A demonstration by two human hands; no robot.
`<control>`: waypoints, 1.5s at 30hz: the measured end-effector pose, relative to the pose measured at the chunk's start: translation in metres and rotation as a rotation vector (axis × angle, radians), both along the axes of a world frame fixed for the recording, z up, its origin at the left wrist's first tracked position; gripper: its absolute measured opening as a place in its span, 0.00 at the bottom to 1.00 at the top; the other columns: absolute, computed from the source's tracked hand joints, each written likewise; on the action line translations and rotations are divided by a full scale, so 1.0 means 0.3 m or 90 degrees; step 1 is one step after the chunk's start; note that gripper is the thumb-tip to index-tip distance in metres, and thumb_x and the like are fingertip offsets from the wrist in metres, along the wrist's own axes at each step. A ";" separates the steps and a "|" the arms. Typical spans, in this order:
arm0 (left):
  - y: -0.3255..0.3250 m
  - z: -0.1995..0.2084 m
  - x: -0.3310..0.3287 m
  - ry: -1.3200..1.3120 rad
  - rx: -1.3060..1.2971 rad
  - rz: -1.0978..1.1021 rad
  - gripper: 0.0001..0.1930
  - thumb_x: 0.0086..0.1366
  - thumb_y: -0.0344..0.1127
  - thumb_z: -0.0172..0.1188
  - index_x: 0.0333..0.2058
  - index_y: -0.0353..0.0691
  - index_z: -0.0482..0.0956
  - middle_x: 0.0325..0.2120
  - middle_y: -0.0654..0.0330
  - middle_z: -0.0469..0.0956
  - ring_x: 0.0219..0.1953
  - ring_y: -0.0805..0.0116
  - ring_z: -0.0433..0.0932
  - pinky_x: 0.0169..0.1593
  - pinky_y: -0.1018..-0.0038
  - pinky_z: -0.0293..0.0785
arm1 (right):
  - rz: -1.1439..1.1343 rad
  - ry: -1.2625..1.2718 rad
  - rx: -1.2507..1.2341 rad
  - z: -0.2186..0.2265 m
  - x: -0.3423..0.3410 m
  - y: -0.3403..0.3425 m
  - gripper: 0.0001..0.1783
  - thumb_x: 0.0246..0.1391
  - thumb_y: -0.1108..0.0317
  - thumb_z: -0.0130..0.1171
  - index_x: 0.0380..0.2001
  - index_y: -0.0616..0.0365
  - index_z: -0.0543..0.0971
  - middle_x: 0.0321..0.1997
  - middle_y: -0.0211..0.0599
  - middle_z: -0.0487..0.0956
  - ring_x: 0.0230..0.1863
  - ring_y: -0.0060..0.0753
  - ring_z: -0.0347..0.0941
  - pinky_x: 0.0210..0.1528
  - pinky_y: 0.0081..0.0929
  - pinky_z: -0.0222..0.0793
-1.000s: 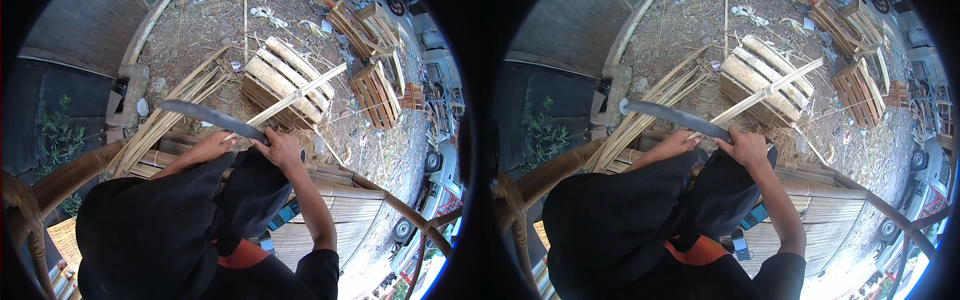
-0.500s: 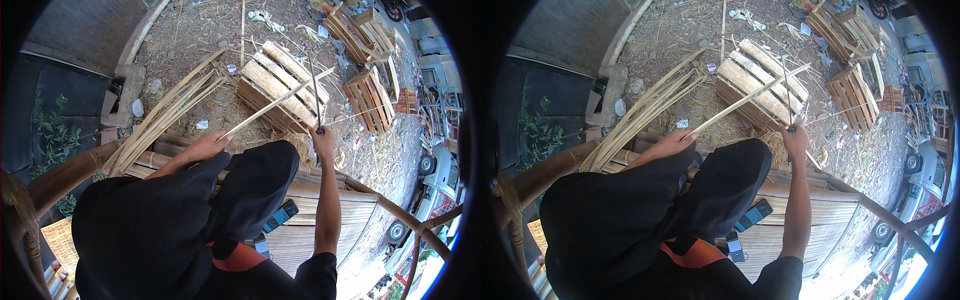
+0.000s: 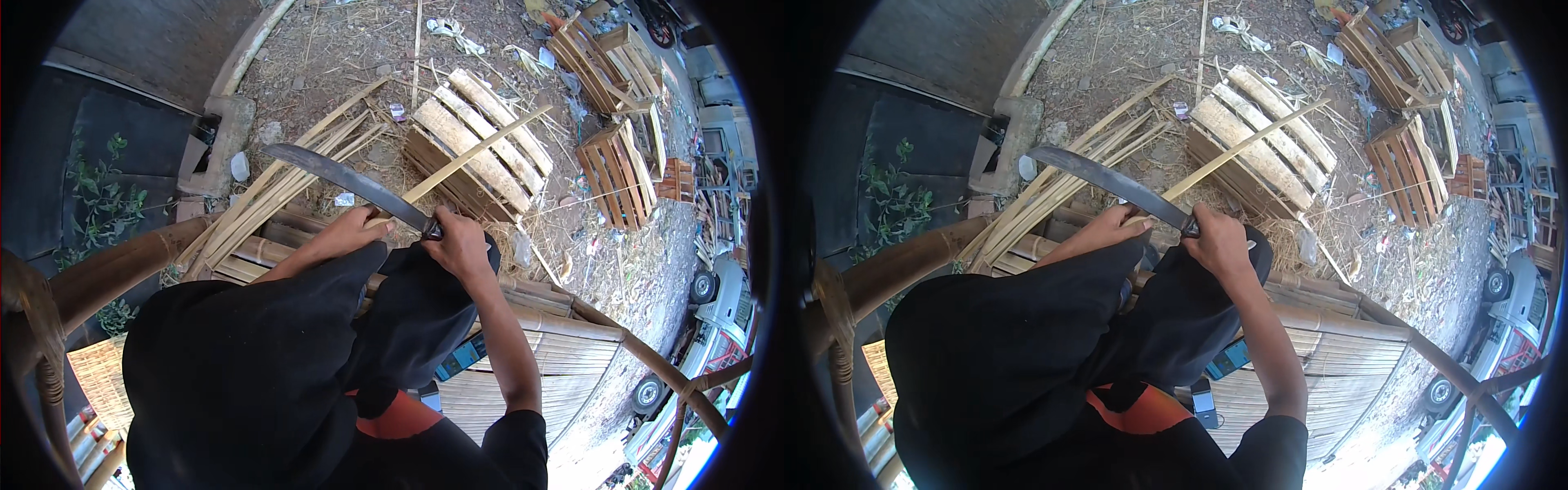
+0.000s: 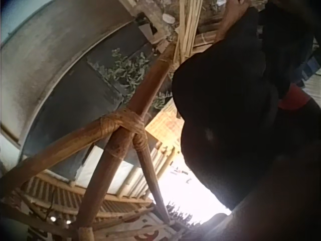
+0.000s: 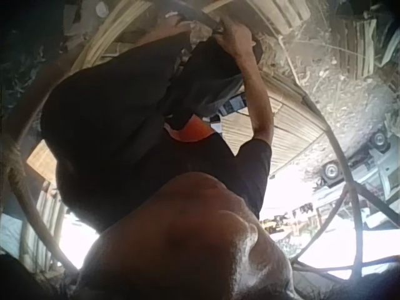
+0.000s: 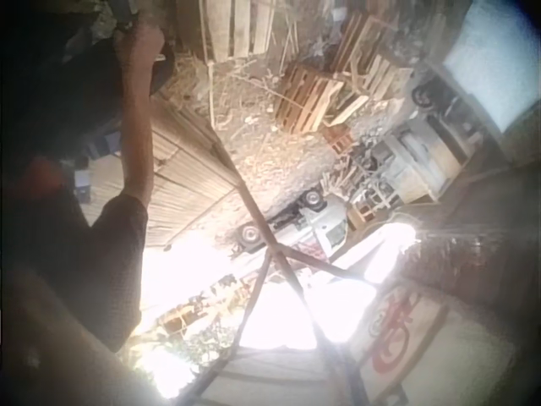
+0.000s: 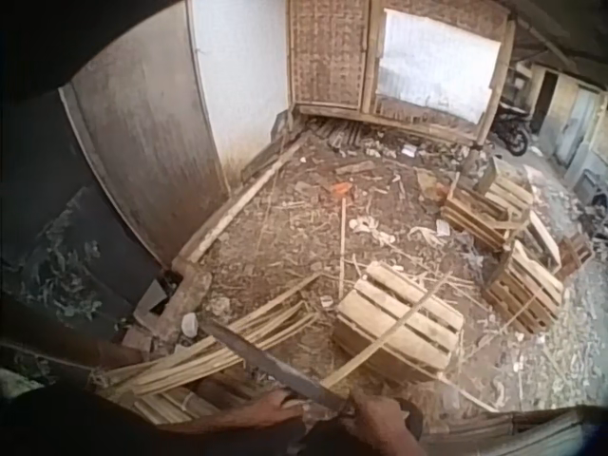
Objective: The person shaves thin strips of bamboo from a larger piece using a large knife while seated.
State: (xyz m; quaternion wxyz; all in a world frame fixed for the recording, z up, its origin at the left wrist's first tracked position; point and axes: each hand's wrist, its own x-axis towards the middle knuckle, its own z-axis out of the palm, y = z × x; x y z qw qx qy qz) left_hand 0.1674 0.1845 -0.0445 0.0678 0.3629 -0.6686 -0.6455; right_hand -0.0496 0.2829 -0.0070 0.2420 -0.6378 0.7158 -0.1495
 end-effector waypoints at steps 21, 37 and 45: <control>-0.016 0.107 -0.002 0.003 0.037 -0.038 0.20 0.61 0.46 0.60 0.42 0.35 0.73 0.30 0.58 0.75 0.33 0.72 0.72 0.37 0.72 0.68 | -0.278 -0.133 0.011 -0.012 -0.215 0.139 0.15 0.42 0.63 0.64 0.32 0.61 0.76 0.18 0.44 0.75 0.21 0.41 0.74 0.27 0.34 0.67; -0.001 0.117 -0.025 0.029 0.159 -0.056 0.23 0.72 0.50 0.45 0.47 0.35 0.76 0.21 0.69 0.65 0.26 0.79 0.62 0.30 0.77 0.62 | -0.457 -0.231 -0.040 -0.026 -0.281 0.019 0.15 0.47 0.63 0.61 0.23 0.65 0.73 0.16 0.36 0.71 0.20 0.27 0.66 0.27 0.31 0.63; -0.003 0.116 -0.027 0.020 0.152 0.006 0.25 0.74 0.50 0.38 0.49 0.35 0.76 0.16 0.69 0.63 0.20 0.78 0.62 0.27 0.76 0.61 | -0.341 -0.131 -0.077 -0.061 -0.105 0.009 0.10 0.47 0.68 0.59 0.28 0.66 0.75 0.19 0.49 0.74 0.23 0.47 0.73 0.32 0.37 0.68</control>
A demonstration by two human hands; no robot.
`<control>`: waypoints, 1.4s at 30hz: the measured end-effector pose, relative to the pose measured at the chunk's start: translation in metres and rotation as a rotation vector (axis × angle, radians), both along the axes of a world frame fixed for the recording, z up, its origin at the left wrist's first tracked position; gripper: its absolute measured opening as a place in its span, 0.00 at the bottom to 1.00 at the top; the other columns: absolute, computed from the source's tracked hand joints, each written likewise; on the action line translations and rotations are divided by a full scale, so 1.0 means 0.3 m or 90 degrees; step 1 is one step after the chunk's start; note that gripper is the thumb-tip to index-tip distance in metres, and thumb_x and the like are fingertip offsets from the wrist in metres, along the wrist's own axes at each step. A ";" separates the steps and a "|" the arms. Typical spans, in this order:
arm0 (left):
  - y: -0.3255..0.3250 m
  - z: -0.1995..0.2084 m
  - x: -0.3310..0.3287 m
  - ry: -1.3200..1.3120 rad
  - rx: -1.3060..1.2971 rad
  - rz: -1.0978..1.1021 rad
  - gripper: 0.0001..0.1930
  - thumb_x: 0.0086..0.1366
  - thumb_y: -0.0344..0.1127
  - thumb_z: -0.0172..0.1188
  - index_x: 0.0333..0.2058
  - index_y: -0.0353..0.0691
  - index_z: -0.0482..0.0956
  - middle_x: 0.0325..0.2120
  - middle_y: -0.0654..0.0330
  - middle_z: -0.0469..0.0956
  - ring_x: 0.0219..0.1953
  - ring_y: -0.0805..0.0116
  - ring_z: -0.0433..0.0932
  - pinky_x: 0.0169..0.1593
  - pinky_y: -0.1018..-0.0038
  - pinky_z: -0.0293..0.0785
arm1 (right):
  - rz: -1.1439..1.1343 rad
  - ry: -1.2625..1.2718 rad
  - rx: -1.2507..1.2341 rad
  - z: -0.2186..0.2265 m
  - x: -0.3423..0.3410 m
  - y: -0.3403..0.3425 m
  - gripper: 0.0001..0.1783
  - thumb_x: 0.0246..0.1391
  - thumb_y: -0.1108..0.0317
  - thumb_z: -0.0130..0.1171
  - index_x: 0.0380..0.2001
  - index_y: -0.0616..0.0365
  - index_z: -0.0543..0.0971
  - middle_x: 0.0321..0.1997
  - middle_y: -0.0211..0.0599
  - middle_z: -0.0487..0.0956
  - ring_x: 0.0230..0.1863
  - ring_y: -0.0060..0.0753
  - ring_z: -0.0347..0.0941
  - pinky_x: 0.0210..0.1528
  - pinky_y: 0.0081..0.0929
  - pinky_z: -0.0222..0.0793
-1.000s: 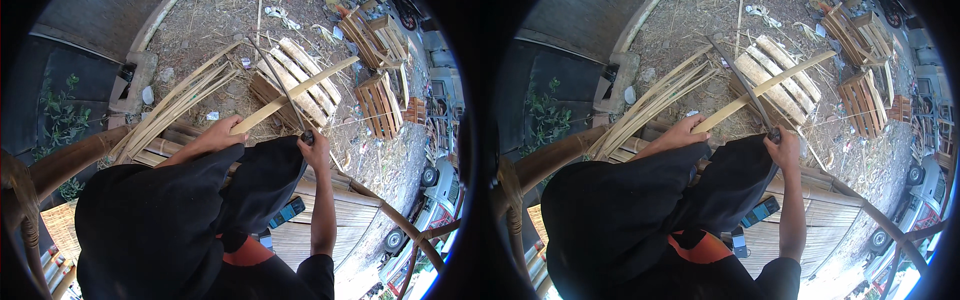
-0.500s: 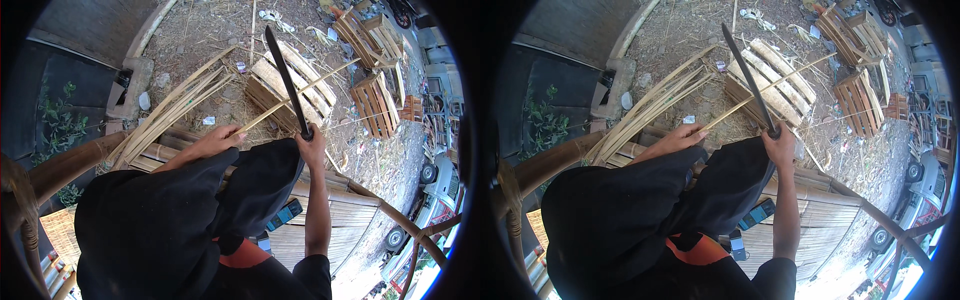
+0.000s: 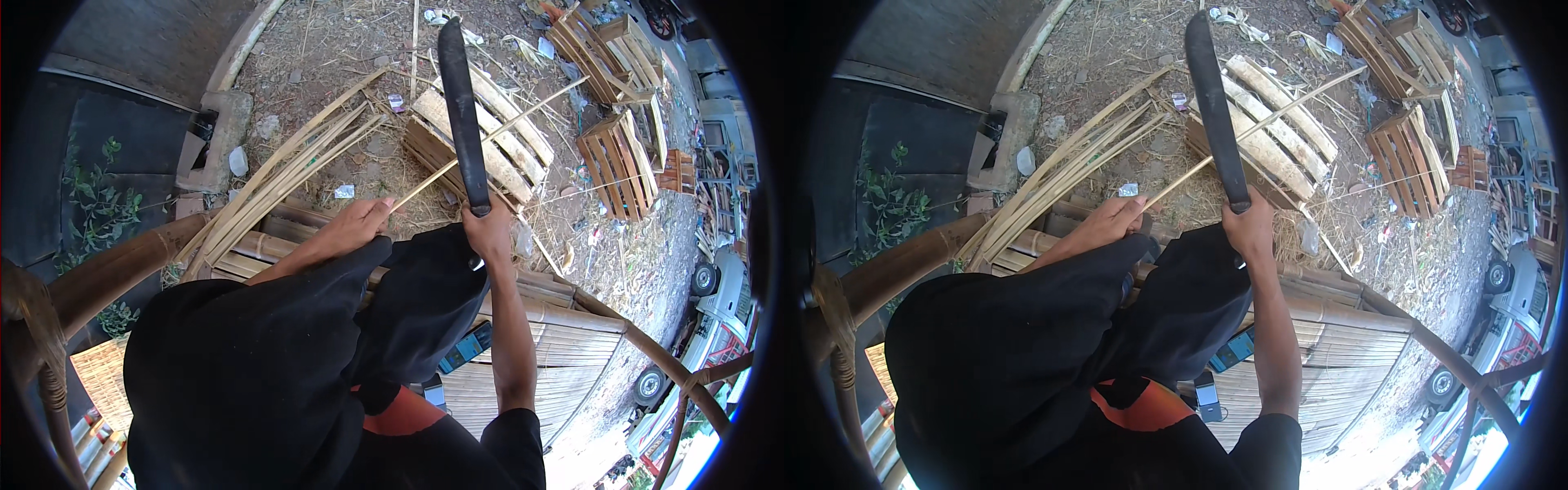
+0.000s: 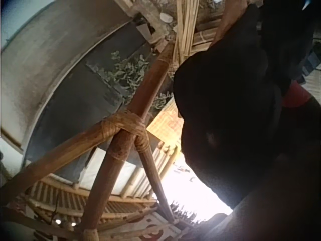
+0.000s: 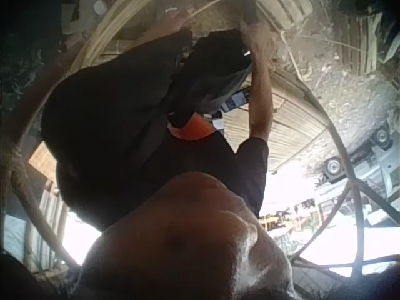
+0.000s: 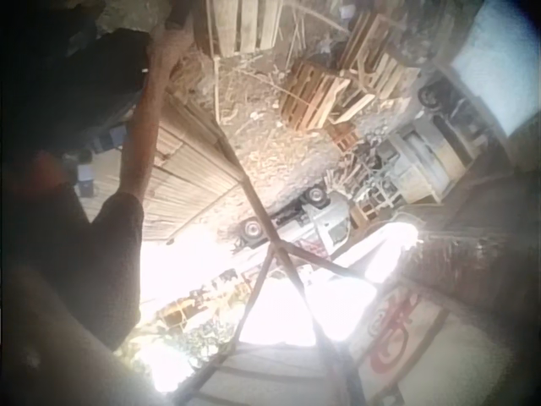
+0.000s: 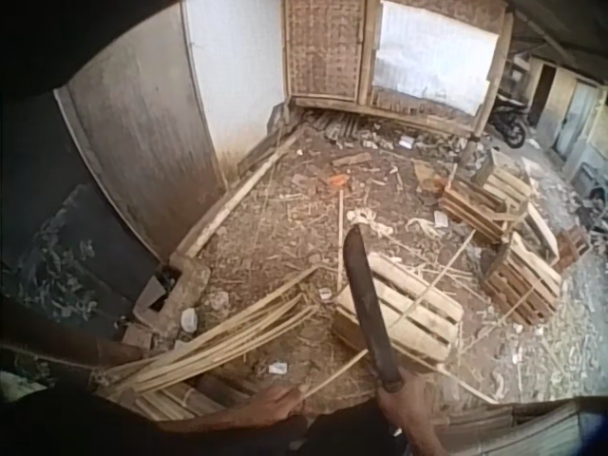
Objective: The person shaves thin strips of bamboo from a larger piece using a large knife while seated.
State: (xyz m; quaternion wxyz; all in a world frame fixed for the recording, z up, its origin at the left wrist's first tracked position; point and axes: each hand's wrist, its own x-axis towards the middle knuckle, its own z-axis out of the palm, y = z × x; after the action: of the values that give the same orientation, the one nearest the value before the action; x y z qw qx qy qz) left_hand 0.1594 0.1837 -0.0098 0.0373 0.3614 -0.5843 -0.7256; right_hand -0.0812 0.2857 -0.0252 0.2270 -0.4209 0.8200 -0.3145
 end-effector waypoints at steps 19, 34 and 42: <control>0.000 0.077 -0.036 -0.044 -0.135 -0.009 0.23 0.73 0.46 0.39 0.36 0.32 0.75 0.15 0.61 0.64 0.20 0.70 0.64 0.27 0.69 0.63 | -0.155 -0.103 0.030 -0.025 -0.153 -0.073 0.10 0.44 0.68 0.58 0.23 0.66 0.73 0.15 0.39 0.72 0.19 0.29 0.69 0.26 0.34 0.66; -0.010 0.079 -0.008 -0.133 -0.189 0.002 0.22 0.72 0.46 0.41 0.30 0.32 0.71 0.18 0.47 0.67 0.22 0.52 0.67 0.31 0.60 0.64 | -0.016 -0.031 0.069 -0.017 -0.068 -0.050 0.11 0.43 0.68 0.59 0.29 0.66 0.77 0.20 0.49 0.76 0.23 0.44 0.75 0.31 0.37 0.69; -0.020 0.078 -0.021 -0.115 -0.259 -0.008 0.21 0.72 0.46 0.41 0.30 0.32 0.70 0.20 0.45 0.69 0.24 0.47 0.69 0.33 0.58 0.64 | -0.092 -0.139 0.081 -0.045 -0.039 -0.044 0.11 0.42 0.67 0.59 0.21 0.65 0.73 0.15 0.40 0.71 0.19 0.34 0.68 0.28 0.35 0.65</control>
State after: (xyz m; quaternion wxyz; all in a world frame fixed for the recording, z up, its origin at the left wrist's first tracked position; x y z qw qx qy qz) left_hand 0.1531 0.1776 0.0136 0.0525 0.4068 -0.7217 -0.5575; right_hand -0.0928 0.2725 -0.0387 0.3180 -0.3083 0.8370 -0.3215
